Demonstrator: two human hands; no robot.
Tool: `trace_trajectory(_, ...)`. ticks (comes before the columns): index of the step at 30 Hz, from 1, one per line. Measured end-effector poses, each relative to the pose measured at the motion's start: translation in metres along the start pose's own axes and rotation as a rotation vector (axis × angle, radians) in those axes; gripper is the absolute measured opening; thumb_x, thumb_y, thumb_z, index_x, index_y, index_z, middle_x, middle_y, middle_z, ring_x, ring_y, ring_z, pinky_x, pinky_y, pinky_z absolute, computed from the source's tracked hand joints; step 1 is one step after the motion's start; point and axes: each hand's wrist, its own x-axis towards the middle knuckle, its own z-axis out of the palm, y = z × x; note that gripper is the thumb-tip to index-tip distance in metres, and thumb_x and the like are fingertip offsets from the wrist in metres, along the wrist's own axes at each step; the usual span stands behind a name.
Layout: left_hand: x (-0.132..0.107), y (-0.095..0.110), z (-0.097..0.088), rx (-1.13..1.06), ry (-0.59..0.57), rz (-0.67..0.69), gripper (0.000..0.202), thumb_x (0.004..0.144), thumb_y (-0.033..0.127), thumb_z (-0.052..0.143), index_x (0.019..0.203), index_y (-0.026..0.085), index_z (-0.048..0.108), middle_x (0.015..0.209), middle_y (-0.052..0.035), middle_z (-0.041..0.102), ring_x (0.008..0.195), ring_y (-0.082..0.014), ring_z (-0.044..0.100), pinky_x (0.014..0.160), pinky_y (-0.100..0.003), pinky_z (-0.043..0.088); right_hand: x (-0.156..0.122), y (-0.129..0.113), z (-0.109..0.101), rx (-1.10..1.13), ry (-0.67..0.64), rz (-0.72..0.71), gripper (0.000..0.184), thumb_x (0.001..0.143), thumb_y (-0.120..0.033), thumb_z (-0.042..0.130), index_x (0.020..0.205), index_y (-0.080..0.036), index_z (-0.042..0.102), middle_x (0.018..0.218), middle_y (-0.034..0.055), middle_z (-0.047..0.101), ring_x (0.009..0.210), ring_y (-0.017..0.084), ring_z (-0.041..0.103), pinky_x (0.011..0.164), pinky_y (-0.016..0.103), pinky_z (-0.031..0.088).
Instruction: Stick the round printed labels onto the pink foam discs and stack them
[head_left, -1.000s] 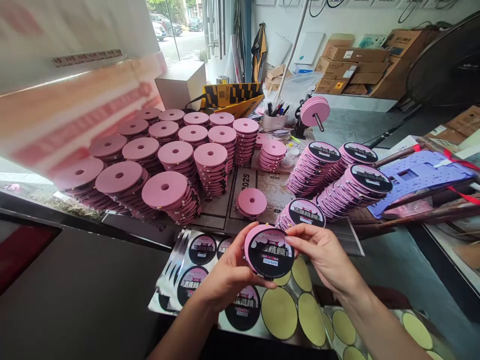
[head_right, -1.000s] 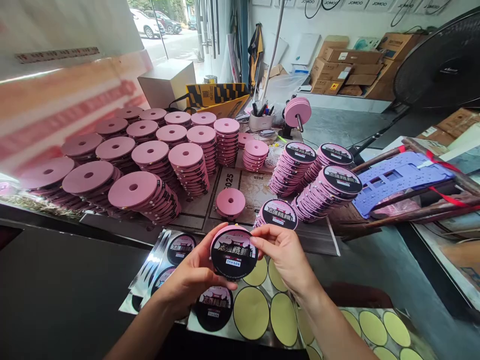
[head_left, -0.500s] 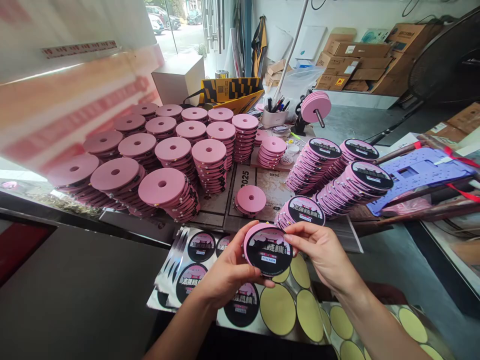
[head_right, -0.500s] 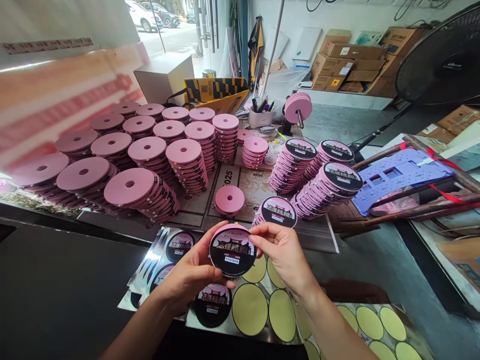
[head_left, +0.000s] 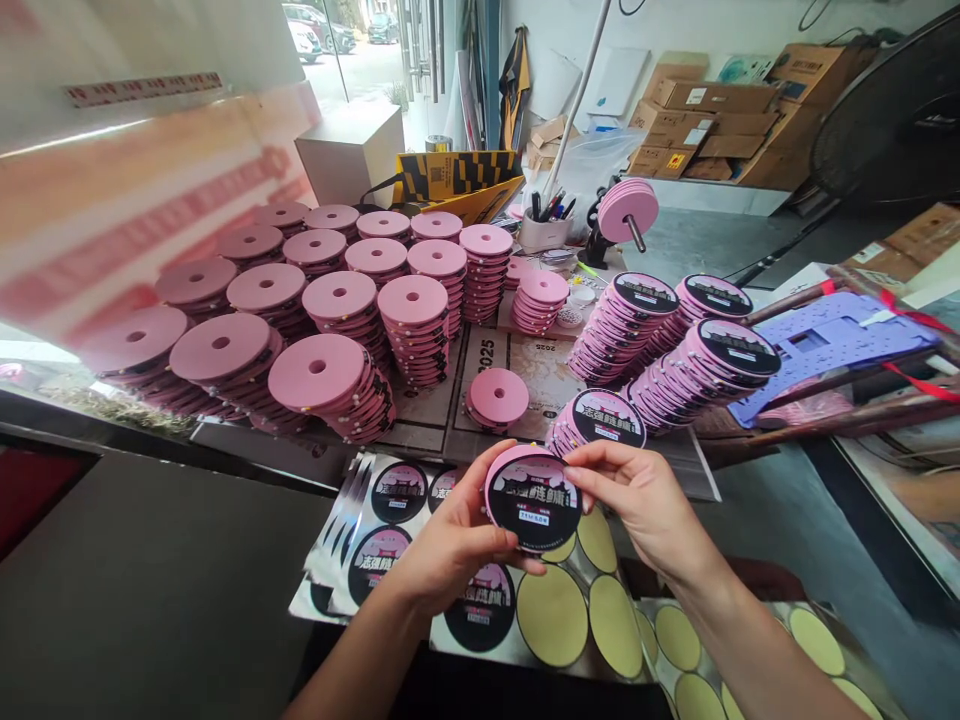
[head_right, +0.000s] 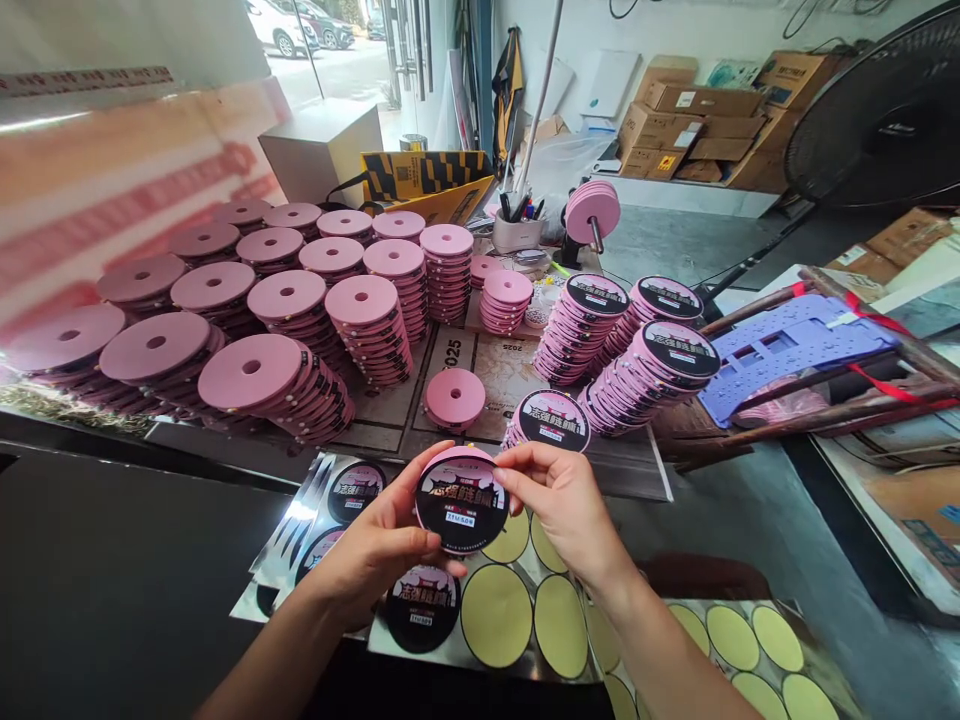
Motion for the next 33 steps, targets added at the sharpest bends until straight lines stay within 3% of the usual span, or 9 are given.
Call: trace_trajectory(33, -0.0001, 0.0015, 0.0009, -0.008, -0.011, -0.006, 0.074, 0.059, -0.003, 0.061, 0.122, 0.033, 0.046, 0.129, -0.0049, 0.046, 0.08, -0.0163, 0.061, 0.062, -0.029, 0.056, -0.0024, -0.0001, -0.0021, 0.113, -0.003, 0.064, 0.016, 0.052, -0.024, 0.079, 0.062, -0.016, 0.069, 0.051, -0.0013, 0.061, 0.04, 0.005, 0.048, 0.039, 0.015, 0.038)
